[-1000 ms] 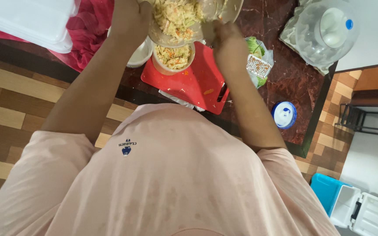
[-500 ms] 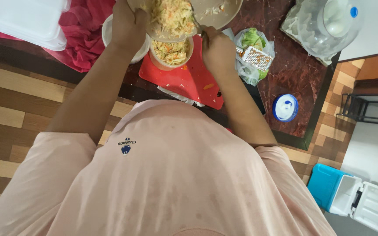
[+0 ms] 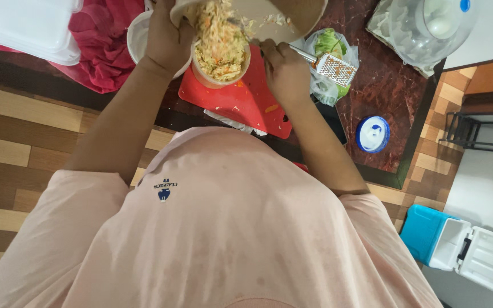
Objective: The person mixes shredded cabbage and carrots in a large bowl using a spoon, then transfers the mixed salad into a smaller container. The person continues to mix and transfer the salad until the larger bowl is mostly empty.
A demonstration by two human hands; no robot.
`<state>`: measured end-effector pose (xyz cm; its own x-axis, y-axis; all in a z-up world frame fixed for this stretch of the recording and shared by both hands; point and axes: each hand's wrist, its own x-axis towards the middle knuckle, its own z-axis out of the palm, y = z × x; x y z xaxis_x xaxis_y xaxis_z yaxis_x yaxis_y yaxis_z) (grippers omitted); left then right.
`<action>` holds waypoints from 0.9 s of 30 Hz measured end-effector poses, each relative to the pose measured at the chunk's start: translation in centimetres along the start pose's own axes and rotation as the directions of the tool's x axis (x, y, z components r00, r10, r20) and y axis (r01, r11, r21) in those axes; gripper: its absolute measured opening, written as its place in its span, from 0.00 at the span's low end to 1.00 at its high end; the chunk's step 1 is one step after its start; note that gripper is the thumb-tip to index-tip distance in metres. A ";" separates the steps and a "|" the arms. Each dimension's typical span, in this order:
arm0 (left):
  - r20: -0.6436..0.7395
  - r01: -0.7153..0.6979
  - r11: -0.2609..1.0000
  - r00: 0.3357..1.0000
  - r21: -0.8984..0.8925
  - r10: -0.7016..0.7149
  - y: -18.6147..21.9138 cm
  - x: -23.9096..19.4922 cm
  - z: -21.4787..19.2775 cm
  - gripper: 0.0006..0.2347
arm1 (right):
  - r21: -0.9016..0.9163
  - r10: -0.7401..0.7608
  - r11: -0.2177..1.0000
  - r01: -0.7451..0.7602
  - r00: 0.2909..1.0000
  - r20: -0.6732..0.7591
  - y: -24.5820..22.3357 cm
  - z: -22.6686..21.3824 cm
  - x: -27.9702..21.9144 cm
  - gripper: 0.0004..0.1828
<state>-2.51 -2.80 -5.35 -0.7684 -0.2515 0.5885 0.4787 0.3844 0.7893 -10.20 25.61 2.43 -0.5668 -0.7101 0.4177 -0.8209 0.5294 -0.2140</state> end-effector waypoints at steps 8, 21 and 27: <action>-0.011 0.019 0.996 1.000 0.083 -0.018 0.3 0.0 -0.2 0.24 | 0.059 0.088 0.994 -0.094 0.991 0.106 -2.4 1.3 -3.8 0.22; -0.073 0.060 0.955 0.997 0.292 -0.040 -2.9 -0.4 -0.3 0.25 | 0.009 0.019 1.000 -0.019 0.998 -0.063 -0.2 2.1 1.9 0.22; 0.025 -0.055 0.995 0.998 0.079 0.054 -0.1 0.4 -0.4 0.31 | 0.116 0.134 0.983 -0.141 0.989 0.062 -1.7 0.5 -0.1 0.22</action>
<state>-2.69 -3.34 -5.14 -0.7519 -0.2085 0.6254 0.4857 0.4664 0.7393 -8.77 24.52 2.29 -0.6749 -0.6602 0.3295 -0.7356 0.5667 -0.3712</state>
